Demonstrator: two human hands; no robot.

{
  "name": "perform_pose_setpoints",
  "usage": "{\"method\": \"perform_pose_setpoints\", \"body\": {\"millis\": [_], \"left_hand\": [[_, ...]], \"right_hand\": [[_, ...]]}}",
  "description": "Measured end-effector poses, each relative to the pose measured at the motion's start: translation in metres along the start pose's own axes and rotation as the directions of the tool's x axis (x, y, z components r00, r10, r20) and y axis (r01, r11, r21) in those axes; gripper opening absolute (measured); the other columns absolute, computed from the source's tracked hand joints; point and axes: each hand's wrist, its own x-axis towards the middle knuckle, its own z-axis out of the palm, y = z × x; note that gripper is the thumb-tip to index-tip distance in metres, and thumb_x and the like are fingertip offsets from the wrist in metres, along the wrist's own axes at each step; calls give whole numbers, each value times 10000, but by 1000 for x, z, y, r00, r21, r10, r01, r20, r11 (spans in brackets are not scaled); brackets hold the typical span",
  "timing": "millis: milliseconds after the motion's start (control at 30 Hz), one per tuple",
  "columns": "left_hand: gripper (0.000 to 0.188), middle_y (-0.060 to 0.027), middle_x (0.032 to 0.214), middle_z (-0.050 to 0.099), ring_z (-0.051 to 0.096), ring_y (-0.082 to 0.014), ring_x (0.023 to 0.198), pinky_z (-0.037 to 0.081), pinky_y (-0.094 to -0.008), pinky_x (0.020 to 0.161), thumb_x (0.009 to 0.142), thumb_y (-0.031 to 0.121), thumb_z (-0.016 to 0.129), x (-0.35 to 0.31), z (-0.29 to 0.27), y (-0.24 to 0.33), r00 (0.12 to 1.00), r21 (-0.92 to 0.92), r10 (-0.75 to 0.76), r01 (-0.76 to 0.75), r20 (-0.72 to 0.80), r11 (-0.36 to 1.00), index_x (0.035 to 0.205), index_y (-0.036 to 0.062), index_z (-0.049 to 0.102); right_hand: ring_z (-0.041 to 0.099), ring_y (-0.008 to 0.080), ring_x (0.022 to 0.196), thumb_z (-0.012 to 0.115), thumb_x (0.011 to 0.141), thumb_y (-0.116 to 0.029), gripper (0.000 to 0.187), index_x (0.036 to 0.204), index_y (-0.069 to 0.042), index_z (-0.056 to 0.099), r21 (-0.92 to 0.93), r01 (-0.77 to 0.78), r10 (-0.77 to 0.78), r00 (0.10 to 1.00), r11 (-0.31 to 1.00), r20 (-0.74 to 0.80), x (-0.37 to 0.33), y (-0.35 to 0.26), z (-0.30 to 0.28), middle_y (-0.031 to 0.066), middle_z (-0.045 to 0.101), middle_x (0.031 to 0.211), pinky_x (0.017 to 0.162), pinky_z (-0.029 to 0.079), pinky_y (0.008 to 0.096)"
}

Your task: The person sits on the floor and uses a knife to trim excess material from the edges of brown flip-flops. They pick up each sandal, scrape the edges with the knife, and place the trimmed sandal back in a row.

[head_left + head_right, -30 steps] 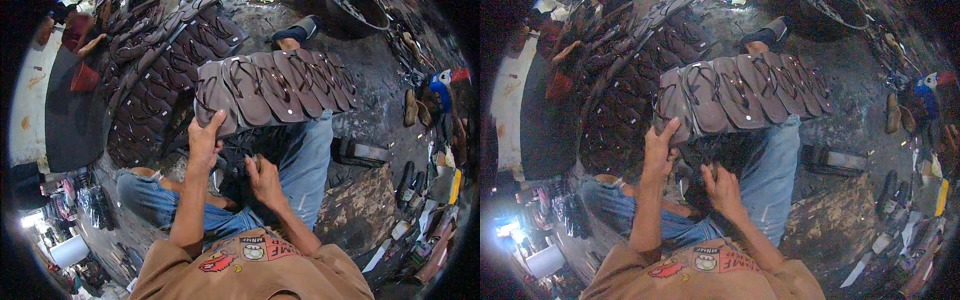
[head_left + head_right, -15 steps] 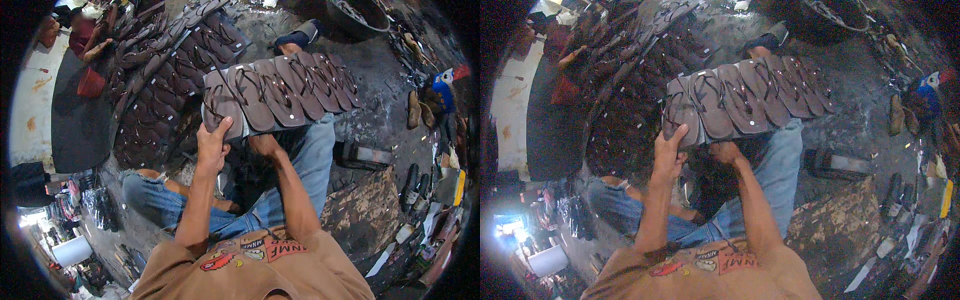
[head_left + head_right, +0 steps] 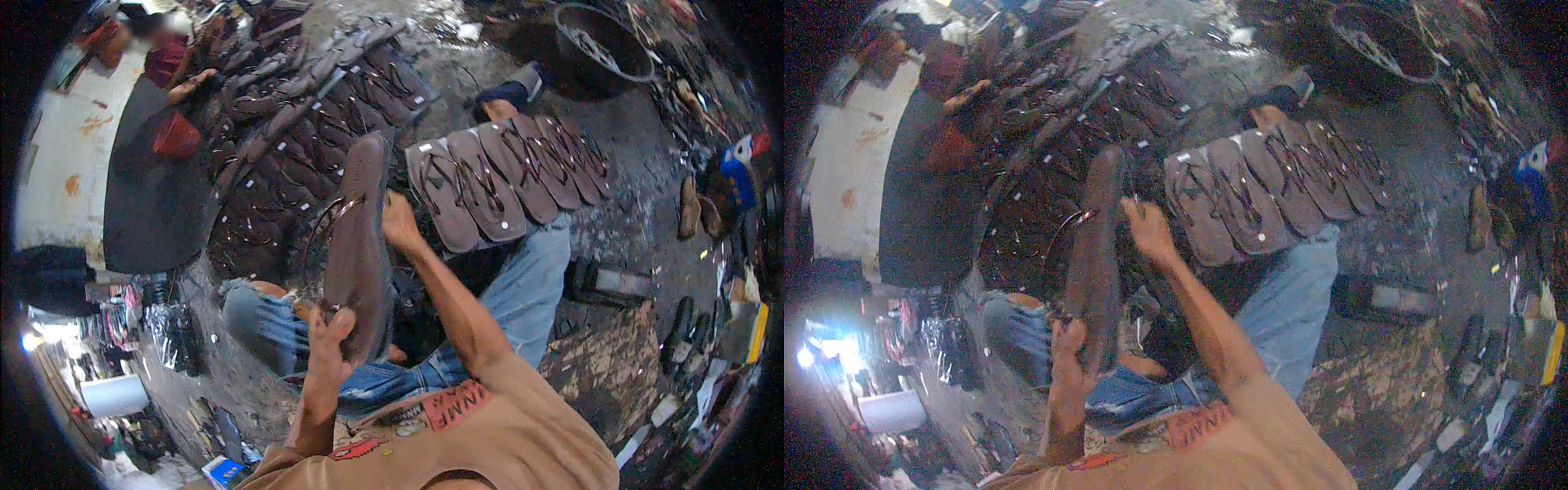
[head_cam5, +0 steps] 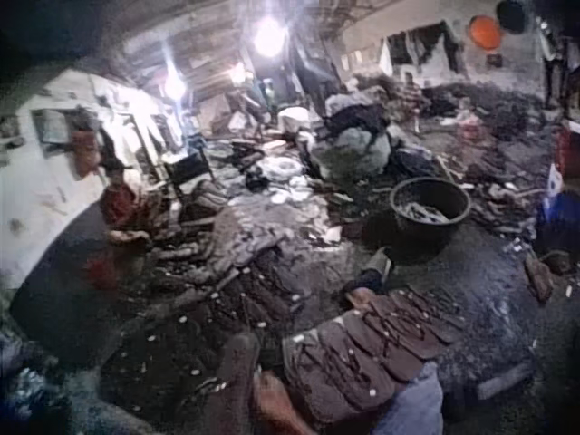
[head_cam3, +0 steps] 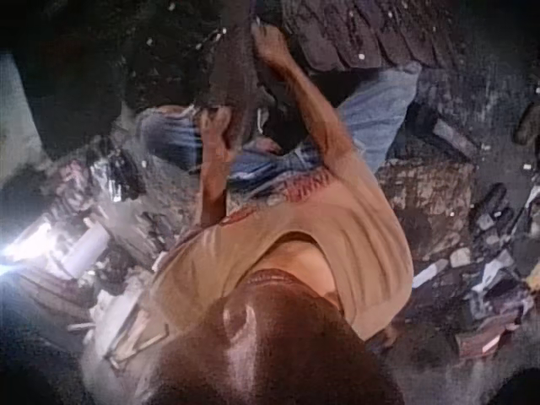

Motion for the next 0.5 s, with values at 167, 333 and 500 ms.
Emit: {"method": "perform_pose_setpoints", "body": {"millis": [167,333,500], "left_hand": [[623,-117,1200,646,666,-219,1049,572,-353,869,838,228,796,-18,-47,-22,993,-122,81,-70,85,990,1349,11,512],[754,-129,1252,634,639,-234,1125,514,-351,973,790,295,873,-31,-20,-13,917,533,255,-387,307,752,1374,-10,507],[646,-89,1145,686,668,-176,1006,509,-297,931,924,428,741,1,-7,42,950,138,311,-309,7,941,1364,-3,545]], "right_hand": [[593,104,602,607,1002,-480,493,1084,2,661,640,-53,-11,995,767,94,-98,-136,-46,41,635,732,441,416,263],[632,94,725,739,948,-297,371,1110,33,697,144,340,-341,940,929,-18,-148,-190,-82,58,705,848,640,507,262],[633,71,795,797,901,-211,329,1126,7,694,53,342,-346,935,938,82,-208,-165,-71,30,711,840,723,519,261]]}}
